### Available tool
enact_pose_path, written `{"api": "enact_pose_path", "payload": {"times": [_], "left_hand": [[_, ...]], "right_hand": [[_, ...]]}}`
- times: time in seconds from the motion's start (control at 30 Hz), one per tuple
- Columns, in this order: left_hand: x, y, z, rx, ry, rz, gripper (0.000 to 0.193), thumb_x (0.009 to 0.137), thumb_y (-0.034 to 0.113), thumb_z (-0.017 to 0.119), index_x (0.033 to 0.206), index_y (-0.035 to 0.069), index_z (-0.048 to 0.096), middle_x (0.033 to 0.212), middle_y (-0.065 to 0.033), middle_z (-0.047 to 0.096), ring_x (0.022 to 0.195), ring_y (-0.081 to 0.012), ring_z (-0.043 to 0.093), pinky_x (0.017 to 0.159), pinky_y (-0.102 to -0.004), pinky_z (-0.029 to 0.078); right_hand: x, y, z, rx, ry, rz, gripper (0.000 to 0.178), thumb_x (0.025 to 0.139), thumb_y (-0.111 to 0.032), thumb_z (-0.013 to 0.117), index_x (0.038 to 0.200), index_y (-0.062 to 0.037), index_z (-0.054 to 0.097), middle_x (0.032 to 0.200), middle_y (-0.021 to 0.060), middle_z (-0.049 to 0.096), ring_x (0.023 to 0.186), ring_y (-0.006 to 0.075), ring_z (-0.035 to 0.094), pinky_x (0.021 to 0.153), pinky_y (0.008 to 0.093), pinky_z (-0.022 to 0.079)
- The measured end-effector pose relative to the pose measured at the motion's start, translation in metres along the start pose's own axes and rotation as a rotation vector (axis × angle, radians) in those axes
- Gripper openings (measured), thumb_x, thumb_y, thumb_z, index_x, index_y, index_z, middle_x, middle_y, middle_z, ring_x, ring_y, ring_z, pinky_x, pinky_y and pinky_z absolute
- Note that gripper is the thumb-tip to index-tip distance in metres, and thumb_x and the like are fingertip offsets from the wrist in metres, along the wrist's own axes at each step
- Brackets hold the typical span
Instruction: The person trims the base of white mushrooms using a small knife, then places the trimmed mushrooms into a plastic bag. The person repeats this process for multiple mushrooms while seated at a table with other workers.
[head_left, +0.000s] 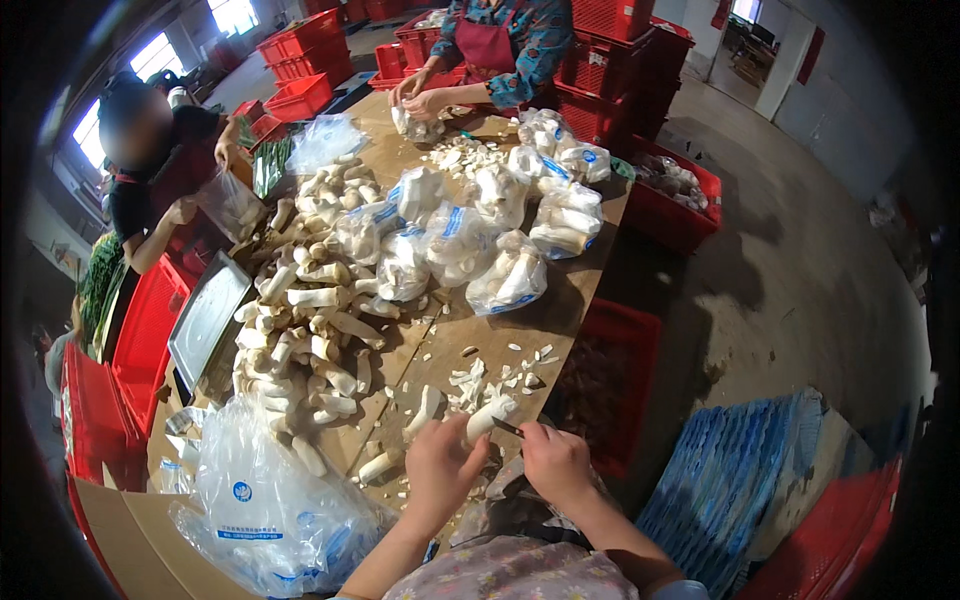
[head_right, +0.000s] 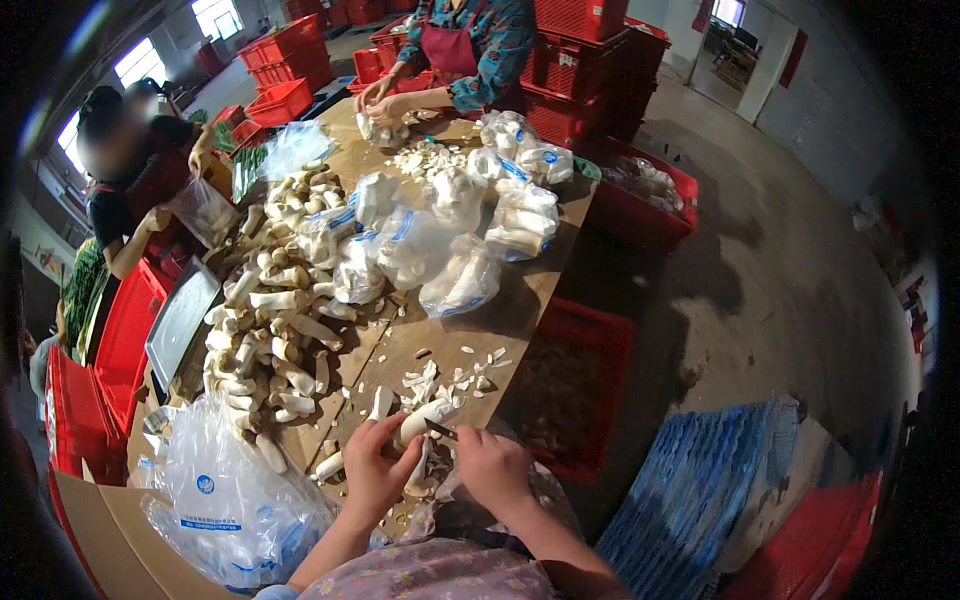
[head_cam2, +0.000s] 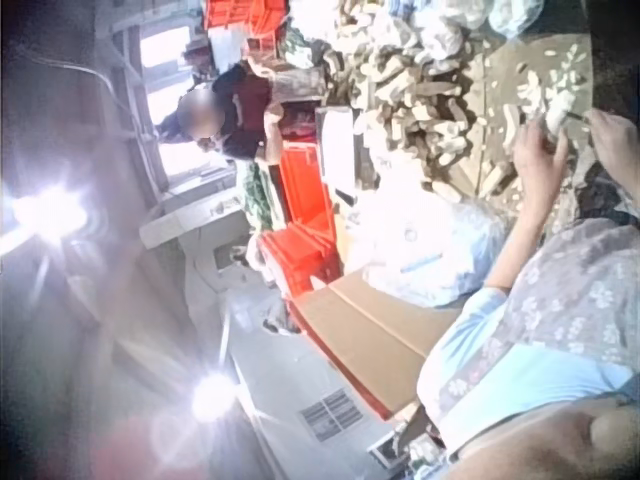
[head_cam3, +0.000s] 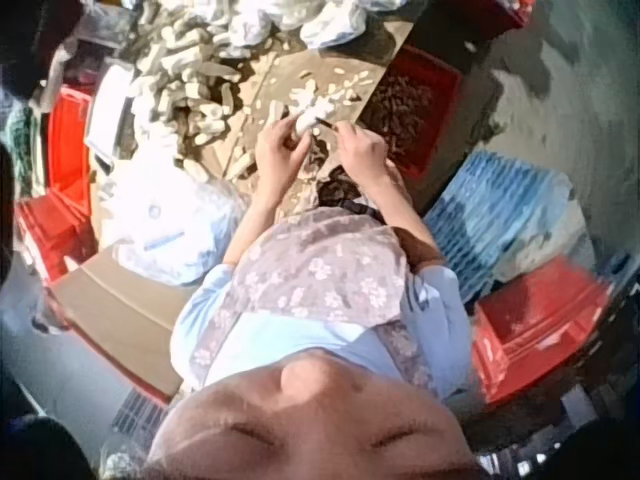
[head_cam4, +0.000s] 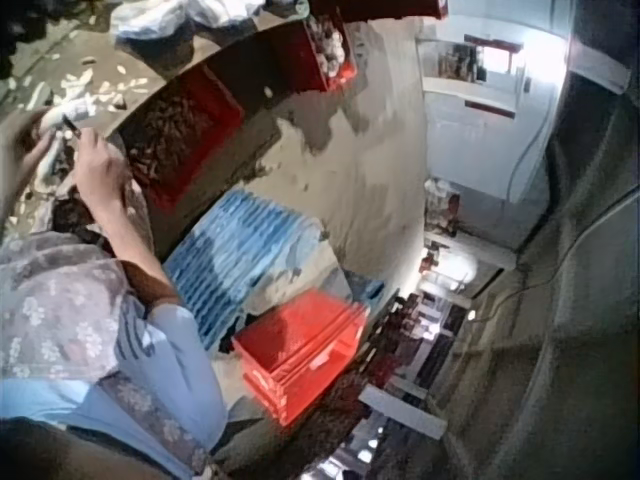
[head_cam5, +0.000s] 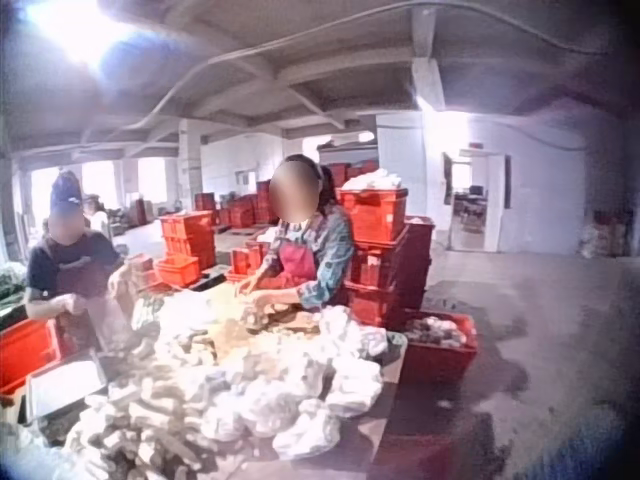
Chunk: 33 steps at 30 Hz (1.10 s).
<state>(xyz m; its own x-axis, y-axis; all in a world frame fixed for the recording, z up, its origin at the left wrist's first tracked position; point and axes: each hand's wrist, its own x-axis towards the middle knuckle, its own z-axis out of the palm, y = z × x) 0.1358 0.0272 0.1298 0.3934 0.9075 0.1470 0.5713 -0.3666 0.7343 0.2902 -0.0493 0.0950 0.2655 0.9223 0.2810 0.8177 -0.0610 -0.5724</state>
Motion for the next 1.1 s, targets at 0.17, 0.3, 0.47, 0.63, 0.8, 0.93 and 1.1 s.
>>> {"api": "enact_pose_path", "payload": {"times": [0.17,0.3,0.47,0.63,0.8,0.93,1.1], "left_hand": [[-0.005,0.012,0.005,0.029,0.116,0.138,0.031,0.070,0.014,0.077,0.096,0.004,0.063,0.069,-0.0083,0.057,0.054,-0.0230,0.058,0.049,-0.0332,0.045],[-0.005,0.018,0.002,0.049,0.109,0.177,0.029,0.070,0.012,0.077,0.095,0.004,0.064,0.069,-0.0080,0.056,0.054,-0.0223,0.059,0.048,-0.0323,0.046],[-0.005,0.019,-0.005,-0.113,0.091,0.078,0.025,0.073,0.015,0.075,0.092,0.002,0.066,0.066,-0.0090,0.057,0.054,-0.0214,0.058,0.049,-0.0317,0.046],[-0.005,0.000,0.000,-0.376,-0.034,-0.208,0.024,0.079,0.016,0.071,0.092,-0.004,0.066,0.067,-0.0095,0.062,0.052,-0.0173,0.060,0.050,-0.0273,0.048],[0.000,-0.006,0.002,-0.815,-0.224,-0.560,0.026,0.091,0.019,0.056,0.095,-0.006,0.060,0.066,-0.0070,0.060,0.050,-0.0166,0.060,0.046,-0.0270,0.049],[-0.002,-0.011,0.002,-0.981,-0.348,-0.634,0.026,0.095,0.022,0.049,0.095,-0.003,0.056,0.065,-0.0080,0.058,0.049,-0.0185,0.060,0.045,-0.0277,0.049],[-0.003,-0.008,-0.002,-0.986,-0.448,-0.706,0.028,0.095,0.024,0.047,0.090,-0.002,0.056,0.063,-0.0081,0.057,0.047,-0.0182,0.057,0.045,-0.0281,0.048]], "right_hand": [[0.002,-0.005,0.004,-0.153,0.056,-0.045,0.006,0.078,-0.007,0.054,0.076,-0.0091,0.048,0.063,0.0078,0.057,0.054,0.0272,0.059,0.048,0.0379,0.047],[-0.002,0.007,0.012,-0.250,0.027,0.073,0.005,0.079,-0.008,0.052,0.077,-0.0084,0.048,0.060,0.0098,0.056,0.053,0.0301,0.059,0.048,0.0404,0.047],[-0.005,0.034,0.017,-0.131,-0.116,0.370,0.010,0.088,-0.016,0.051,0.085,-0.0067,0.053,0.066,0.0173,0.061,0.063,0.0382,0.061,0.055,0.0490,0.046],[-0.005,0.024,0.006,-0.125,-0.027,0.285,0.009,0.086,-0.013,0.054,0.082,-0.0053,0.053,0.061,0.0166,0.058,0.059,0.0357,0.060,0.053,0.0464,0.046],[-0.001,-0.007,0.001,-0.105,0.029,0.048,0.003,0.081,-0.006,0.054,0.083,-0.0069,0.053,0.061,0.0117,0.056,0.056,0.0322,0.059,0.050,0.0430,0.046],[0.000,-0.012,0.005,-0.091,0.034,-0.030,0.007,0.078,-0.004,0.054,0.083,-0.0077,0.052,0.061,0.0098,0.055,0.056,0.0303,0.059,0.050,0.0417,0.046],[0.000,-0.010,0.009,-0.171,0.026,-0.036,0.005,0.078,-0.006,0.053,0.080,-0.0081,0.050,0.061,0.0087,0.054,0.055,0.0293,0.058,0.048,0.0406,0.046]]}}
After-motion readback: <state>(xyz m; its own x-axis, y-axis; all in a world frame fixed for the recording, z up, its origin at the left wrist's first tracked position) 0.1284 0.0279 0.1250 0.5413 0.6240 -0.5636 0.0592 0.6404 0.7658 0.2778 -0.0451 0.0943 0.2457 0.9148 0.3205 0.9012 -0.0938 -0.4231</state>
